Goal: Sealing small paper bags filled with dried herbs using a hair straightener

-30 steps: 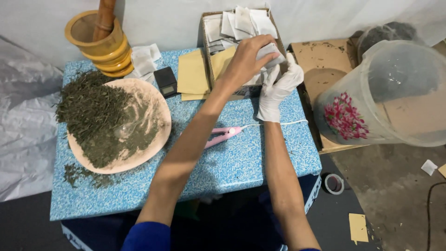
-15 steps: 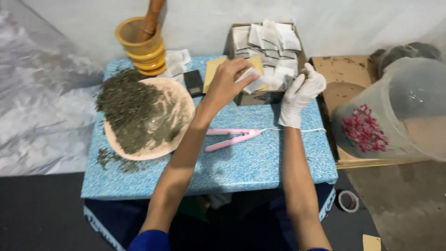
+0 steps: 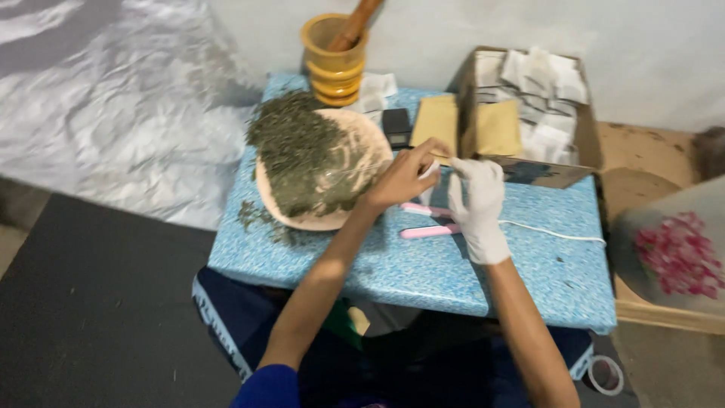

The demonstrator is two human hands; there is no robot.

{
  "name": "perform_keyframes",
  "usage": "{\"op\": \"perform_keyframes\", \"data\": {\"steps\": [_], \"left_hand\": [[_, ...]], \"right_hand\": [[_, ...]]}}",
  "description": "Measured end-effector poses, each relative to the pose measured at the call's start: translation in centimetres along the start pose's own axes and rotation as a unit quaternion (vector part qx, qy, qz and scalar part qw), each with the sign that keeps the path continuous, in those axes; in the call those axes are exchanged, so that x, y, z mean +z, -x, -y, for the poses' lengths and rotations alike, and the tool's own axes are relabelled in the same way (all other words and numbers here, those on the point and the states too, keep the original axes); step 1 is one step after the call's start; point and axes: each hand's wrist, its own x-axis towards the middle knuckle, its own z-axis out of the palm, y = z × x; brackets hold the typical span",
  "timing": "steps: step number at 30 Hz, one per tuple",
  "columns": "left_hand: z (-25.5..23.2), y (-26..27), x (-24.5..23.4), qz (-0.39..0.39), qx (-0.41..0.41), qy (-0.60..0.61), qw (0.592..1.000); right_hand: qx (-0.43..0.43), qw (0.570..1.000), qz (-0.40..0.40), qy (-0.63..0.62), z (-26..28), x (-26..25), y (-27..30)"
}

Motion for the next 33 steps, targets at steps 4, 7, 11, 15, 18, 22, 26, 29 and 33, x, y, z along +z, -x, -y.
{"op": "perform_keyframes", "data": {"steps": [4,7,11,15,18,22,26,29,33], "left_hand": [[0.0,0.4,0.9,-0.053,-0.027,0.094,0.994],[3.2,0.4,2.2,-0.065,-0.048,0.126,0.989],[2.0,1.8,1.8,-0.069,-0.044,0.192,0.978],[0.3,2.5,2.0,-0.066,-0.027,0.224,0.972],[-0.7,2.1,1.0,-0.053,-0.008,0.216,0.975],[-2.1,1.7,0.6,-0.066,-0.019,0.166,0.984],[-3.1,2.0,0.5,-0.127,-0.004,0.074,0.989],[-2.2,1.7,0.5,-0.156,0.003,0.087,0.984],[-1.0,1.9,0.3,-0.169,0.025,0.101,0.980]], "right_hand": [[0.027,0.999,0.015,-0.045,3.5,0.7,0.2],[0.037,0.996,0.034,-0.076,4.3,0.4,0.2],[0.073,0.992,0.024,-0.098,3.4,0.5,0.5],[0.105,0.991,-0.004,-0.084,2.1,0.0,0.8],[0.105,0.991,-0.010,-0.082,1.8,-0.3,0.7],[0.134,0.987,-0.023,-0.089,2.3,-0.9,-0.1],[0.140,0.985,-0.038,-0.090,2.4,-1.0,0.5],[0.147,0.983,-0.058,-0.090,1.8,-0.5,0.5],[0.159,0.980,-0.068,-0.101,1.4,-1.0,0.8]]}}
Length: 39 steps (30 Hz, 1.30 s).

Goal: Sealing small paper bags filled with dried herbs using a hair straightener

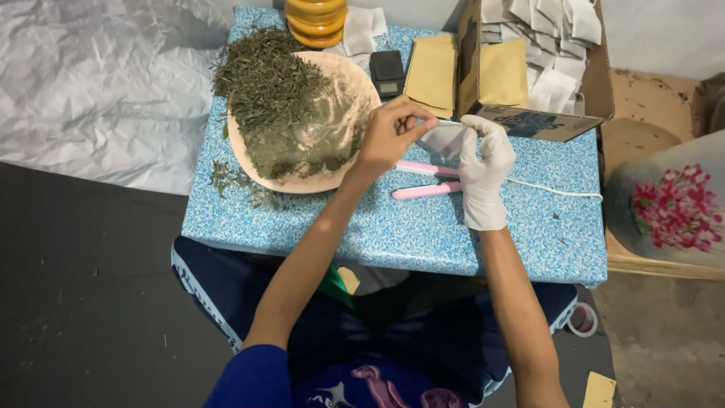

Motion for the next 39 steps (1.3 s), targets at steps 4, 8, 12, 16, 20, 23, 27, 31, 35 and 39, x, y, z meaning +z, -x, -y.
{"op": "perform_keyframes", "data": {"steps": [4,8,12,16,20,23,27,31,35,39], "left_hand": [[-0.5,-0.1,0.5,-0.010,0.027,-0.010,1.000],[-1.3,-0.3,0.2,-0.020,0.056,-0.021,0.998],[-0.7,-0.1,0.0,0.008,0.076,-0.006,0.997],[-0.7,1.2,1.6,0.023,0.043,0.018,0.999],[-1.0,1.5,1.7,-0.002,0.028,-0.064,0.998],[-1.8,1.4,1.4,0.019,-0.026,-0.124,0.992],[-2.0,1.7,2.2,0.004,0.041,-0.084,0.996],[-3.1,1.1,2.0,-0.017,0.054,-0.069,0.996],[-3.3,0.7,1.6,-0.028,0.070,-0.043,0.996],[-3.5,0.7,1.8,-0.028,0.069,-0.039,0.996]], "right_hand": [[0.032,0.999,0.001,-0.021,-0.7,0.0,0.7],[0.048,0.998,0.002,-0.041,0.5,0.1,0.2],[0.046,0.998,0.010,-0.050,0.3,0.1,0.8],[0.046,0.997,0.015,-0.054,-0.1,-0.1,1.1],[0.051,0.994,0.025,-0.090,0.2,-0.3,1.1],[0.054,0.994,0.039,-0.084,0.8,-0.2,1.4],[0.044,0.992,0.037,-0.110,0.8,-0.2,1.1],[0.031,0.992,0.030,-0.120,0.7,0.0,1.2],[0.022,0.996,0.003,-0.087,-0.4,0.4,1.4],[0.030,0.997,-0.006,-0.065,-0.9,0.4,1.7]]}}
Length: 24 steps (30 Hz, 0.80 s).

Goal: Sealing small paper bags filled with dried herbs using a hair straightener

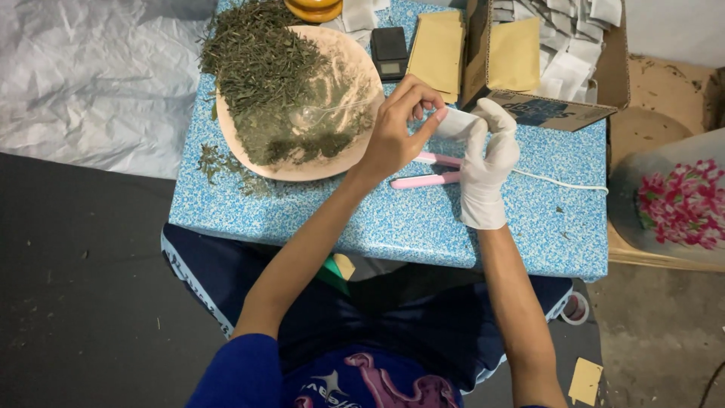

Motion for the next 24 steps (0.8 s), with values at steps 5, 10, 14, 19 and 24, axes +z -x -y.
{"op": "perform_keyframes", "data": {"steps": [5,10,14,19,24], "left_hand": [[-0.2,-0.2,-0.2,0.002,0.013,-0.003,1.000],[0.0,-0.2,0.1,-0.001,0.036,-0.037,0.999],[-0.2,-0.2,0.1,0.002,0.052,-0.053,0.997],[-1.2,-0.4,0.0,-0.001,0.067,-0.065,0.996],[-0.4,-0.3,0.0,-0.005,0.081,-0.065,0.995]], "right_hand": [[0.001,1.000,-0.002,0.001,0.2,0.0,-0.2],[-0.005,1.000,-0.003,-0.016,-0.3,0.0,-0.2],[-0.005,1.000,-0.009,-0.003,-0.2,0.0,-0.1],[-0.022,1.000,-0.005,0.012,0.2,-0.2,-0.4],[-0.023,1.000,0.006,-0.005,1.0,-0.1,-0.8]]}}
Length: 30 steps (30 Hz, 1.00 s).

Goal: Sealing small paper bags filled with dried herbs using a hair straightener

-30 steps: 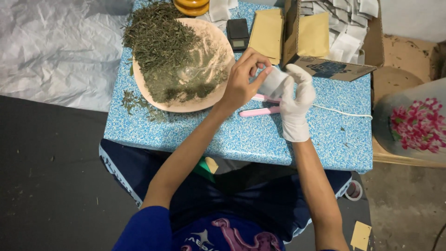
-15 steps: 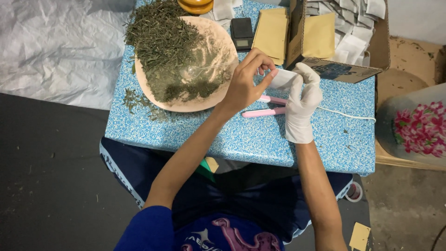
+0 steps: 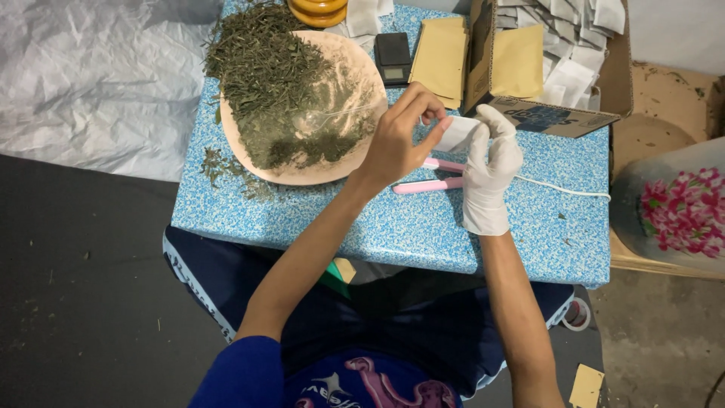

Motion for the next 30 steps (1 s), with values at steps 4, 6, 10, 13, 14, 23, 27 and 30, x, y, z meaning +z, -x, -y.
{"op": "perform_keyframes", "data": {"steps": [4,6,10,13,14,23,27,30], "left_hand": [[-0.9,-0.6,-0.7,0.006,0.006,0.003,1.000],[-1.3,-0.9,-0.9,0.008,0.008,0.004,1.000],[-0.7,-0.7,-1.0,0.002,0.003,0.019,1.000],[-0.7,-1.0,-1.5,-0.016,0.002,0.019,1.000],[-0.6,-1.0,-1.6,-0.021,0.007,0.006,1.000],[-0.1,-1.1,-1.4,-0.029,0.001,0.019,0.999],[-1.0,-1.4,-1.6,-0.024,-0.004,0.027,0.999],[-1.4,-1.5,-1.7,-0.019,-0.010,0.026,0.999]], "right_hand": [[-0.031,0.998,-0.024,0.053,0.1,-0.3,-0.1],[-0.029,0.998,-0.028,0.047,0.8,-0.3,-0.6],[-0.034,0.997,-0.038,0.061,0.1,-0.3,-0.2],[-0.045,0.997,-0.049,0.046,0.3,-0.3,-0.6],[-0.084,0.993,-0.055,0.064,-0.2,-0.4,-0.4],[-0.063,0.993,-0.073,0.074,-0.5,-0.1,-0.3],[-0.046,0.995,-0.061,0.071,-0.5,-0.1,-0.2],[-0.052,0.994,-0.059,0.074,-1.0,-0.1,0.2]]}}
